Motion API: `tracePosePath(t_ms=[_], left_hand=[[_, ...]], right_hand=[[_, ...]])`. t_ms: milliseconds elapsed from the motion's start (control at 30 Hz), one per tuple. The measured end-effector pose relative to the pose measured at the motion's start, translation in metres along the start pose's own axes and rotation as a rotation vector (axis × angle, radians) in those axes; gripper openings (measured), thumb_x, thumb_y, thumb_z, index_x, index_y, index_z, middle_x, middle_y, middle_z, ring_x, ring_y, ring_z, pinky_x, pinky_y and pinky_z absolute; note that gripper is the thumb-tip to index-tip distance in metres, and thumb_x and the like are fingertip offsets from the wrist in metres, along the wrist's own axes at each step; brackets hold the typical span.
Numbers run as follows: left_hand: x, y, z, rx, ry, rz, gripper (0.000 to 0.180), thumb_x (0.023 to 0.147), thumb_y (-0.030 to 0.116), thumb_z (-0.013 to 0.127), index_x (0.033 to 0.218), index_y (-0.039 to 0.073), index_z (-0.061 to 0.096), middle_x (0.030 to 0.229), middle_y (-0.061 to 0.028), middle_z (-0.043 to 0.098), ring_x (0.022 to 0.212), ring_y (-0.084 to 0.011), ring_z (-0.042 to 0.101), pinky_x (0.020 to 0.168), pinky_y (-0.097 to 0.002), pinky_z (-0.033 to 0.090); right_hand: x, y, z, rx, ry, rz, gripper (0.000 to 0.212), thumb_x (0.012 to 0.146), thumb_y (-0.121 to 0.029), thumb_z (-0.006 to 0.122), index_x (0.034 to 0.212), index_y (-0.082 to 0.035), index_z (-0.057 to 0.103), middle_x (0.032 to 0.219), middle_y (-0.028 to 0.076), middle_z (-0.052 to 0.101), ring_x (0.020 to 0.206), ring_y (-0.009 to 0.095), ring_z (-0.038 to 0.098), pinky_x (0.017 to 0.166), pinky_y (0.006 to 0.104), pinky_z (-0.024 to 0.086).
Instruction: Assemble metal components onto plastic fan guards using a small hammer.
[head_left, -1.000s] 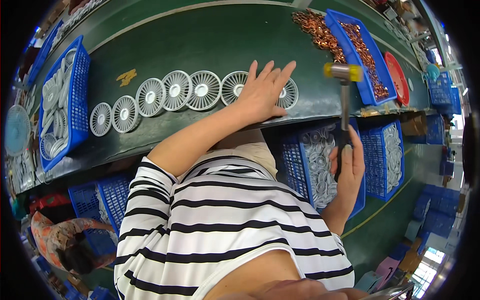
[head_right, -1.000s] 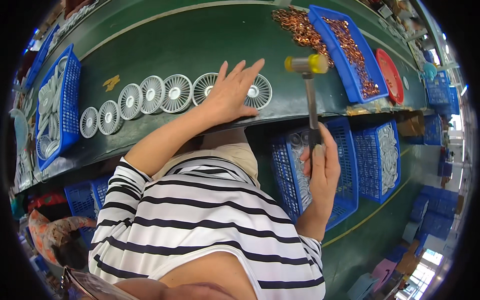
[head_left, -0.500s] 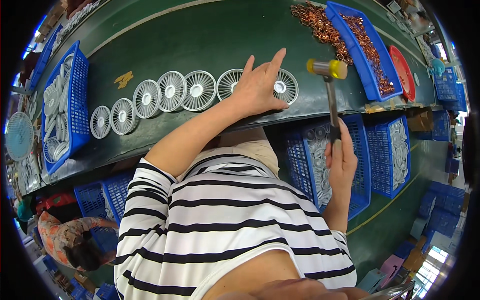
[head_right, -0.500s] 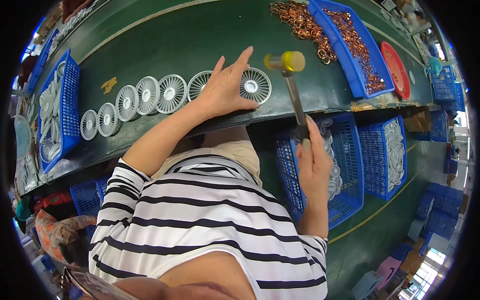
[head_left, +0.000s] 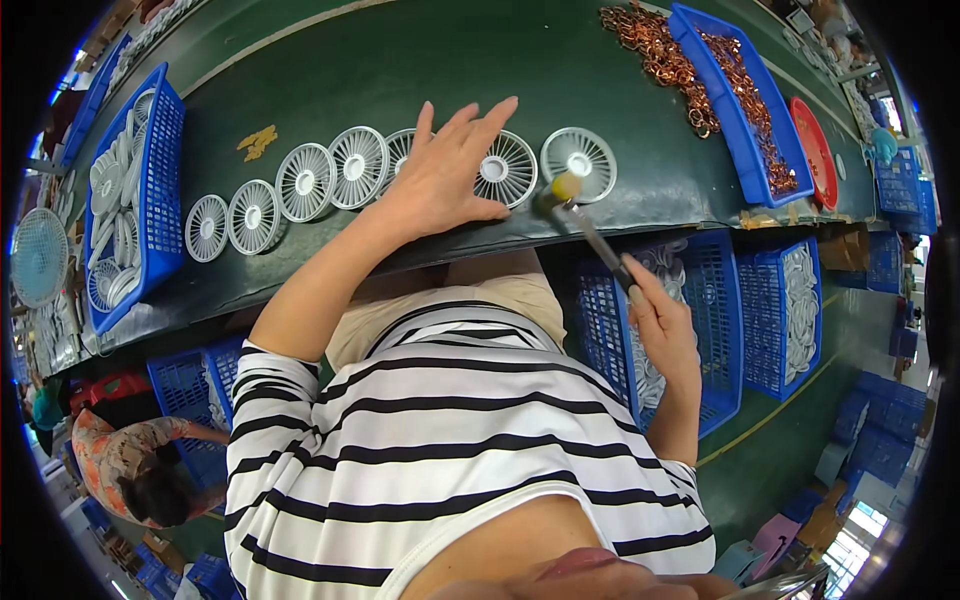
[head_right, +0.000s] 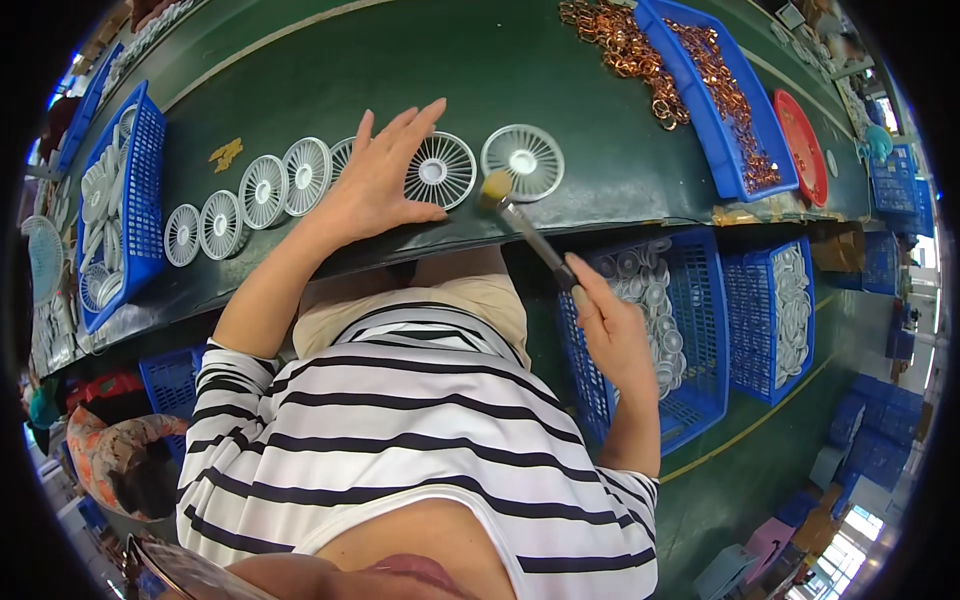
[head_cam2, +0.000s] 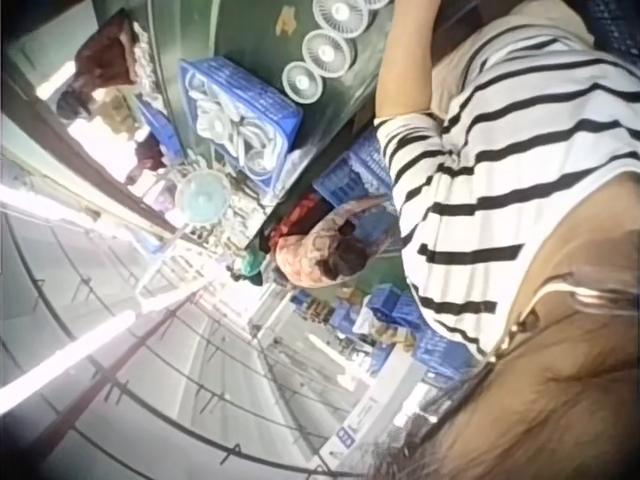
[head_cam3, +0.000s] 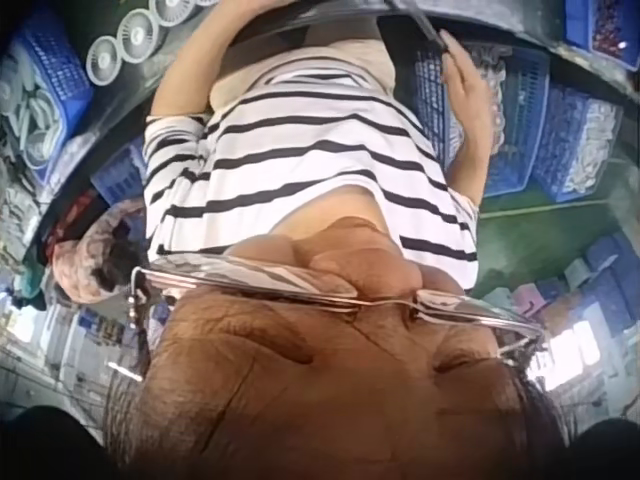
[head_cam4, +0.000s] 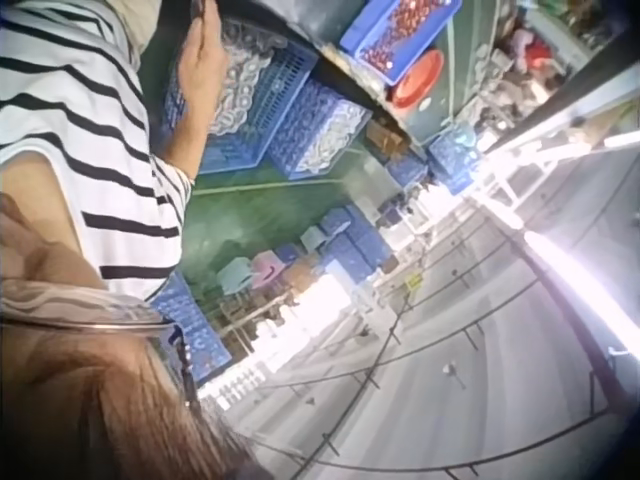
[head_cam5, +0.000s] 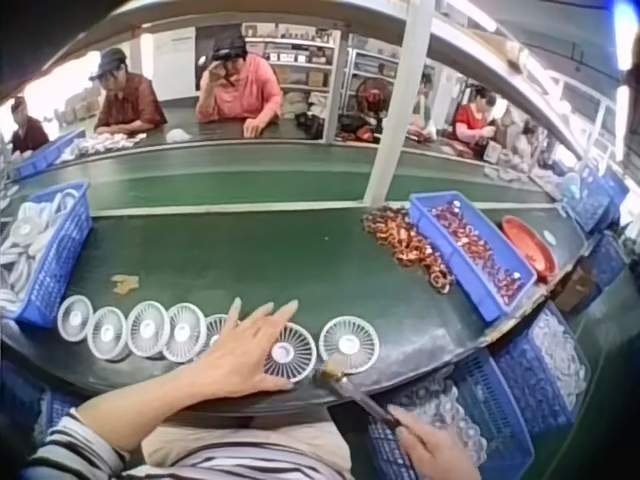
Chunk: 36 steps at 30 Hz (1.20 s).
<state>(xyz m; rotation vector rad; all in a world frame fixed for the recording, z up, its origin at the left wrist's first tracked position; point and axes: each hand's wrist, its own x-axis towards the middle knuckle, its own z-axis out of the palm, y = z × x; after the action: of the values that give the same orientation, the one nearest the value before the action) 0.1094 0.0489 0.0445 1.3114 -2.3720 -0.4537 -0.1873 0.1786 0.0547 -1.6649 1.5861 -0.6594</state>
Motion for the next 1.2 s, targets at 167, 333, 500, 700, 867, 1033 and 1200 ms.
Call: tracePosePath(t_ms=[167,333,500,700,867,1033,1200], left_hand=[[0.002,-0.003,0.004,-0.123,-0.022,-0.072,0.108,0.063,0.033,0.082,0.148,0.013,0.019,0.129,-0.017,0.052,0.124,-0.0311,0.047,0.113,-0.0582,0.014],[0.003,-0.003,0.012,-0.112,0.004,-0.077,0.11,0.062,0.035,0.082,0.148,0.011,0.017,0.127,-0.017,0.053,0.121,-0.0325,0.05,0.114,-0.0563,0.013],[0.002,-0.01,0.014,-0.184,0.032,-0.071,0.114,0.063,0.038,0.082,0.148,0.006,0.012,0.126,-0.0155,0.054,0.117,-0.0336,0.053,0.114,-0.0542,0.012],[-0.002,-0.008,0.003,-0.106,0.014,-0.102,0.112,0.064,0.045,0.08,0.147,0.005,0.014,0.133,-0.0174,0.049,0.123,-0.0347,0.048,0.114,-0.0559,0.011],[-0.033,-0.033,-0.042,0.138,0.173,0.051,0.111,0.059,0.044,0.082,0.148,0.015,0.022,0.143,-0.0188,0.04,0.14,-0.038,0.023,0.112,-0.061,0.006],[-0.05,-0.048,-0.041,0.182,0.062,-0.056,0.106,0.062,0.037,0.082,0.147,0.014,0.024,0.13,-0.016,0.053,0.138,-0.0368,0.027,0.112,-0.0617,0.007],[-0.041,-0.037,-0.023,0.189,0.174,-0.014,0.104,0.061,0.036,0.083,0.144,0.008,0.026,0.117,-0.0182,0.056,0.125,-0.0347,0.043,0.109,-0.0639,0.014]], right_hand=[[-0.001,-0.045,-0.01,0.141,0.187,-0.067,0.042,0.092,-0.002,0.046,0.133,-0.006,0.052,0.067,0.005,0.056,0.056,0.01,0.05,0.054,0.0241,0.042],[0.018,-0.021,0.023,-0.086,0.085,-0.237,0.037,0.093,-0.005,0.048,0.13,-0.002,0.051,0.105,0.019,0.066,0.089,0.031,0.067,0.076,0.0351,0.051],[0.024,-0.035,0.019,-0.13,0.066,-0.148,0.038,0.093,-0.007,0.052,0.131,-0.007,0.052,0.113,0.023,0.063,0.1,0.035,0.064,0.08,0.0336,0.05],[0.055,-0.047,0.038,-0.298,0.001,-0.185,0.036,0.094,-0.011,0.051,0.129,-0.014,0.053,0.097,0.024,0.065,0.087,0.042,0.061,0.072,0.0428,0.051],[0.032,-0.05,0.015,-0.077,-0.133,-0.102,0.034,0.093,-0.009,0.054,0.127,-0.008,0.056,0.096,0.021,0.066,0.079,0.031,0.067,0.07,0.0325,0.051],[0.027,-0.031,0.029,-0.089,-0.222,-0.032,0.034,0.093,-0.011,0.054,0.127,-0.008,0.056,0.082,0.019,0.064,0.061,0.024,0.061,0.061,0.0286,0.047],[0.034,-0.057,0.023,0.004,0.068,-0.113,0.037,0.095,-0.007,0.049,0.131,-0.006,0.053,0.068,0.008,0.055,0.059,0.011,0.051,0.057,0.0243,0.043]])
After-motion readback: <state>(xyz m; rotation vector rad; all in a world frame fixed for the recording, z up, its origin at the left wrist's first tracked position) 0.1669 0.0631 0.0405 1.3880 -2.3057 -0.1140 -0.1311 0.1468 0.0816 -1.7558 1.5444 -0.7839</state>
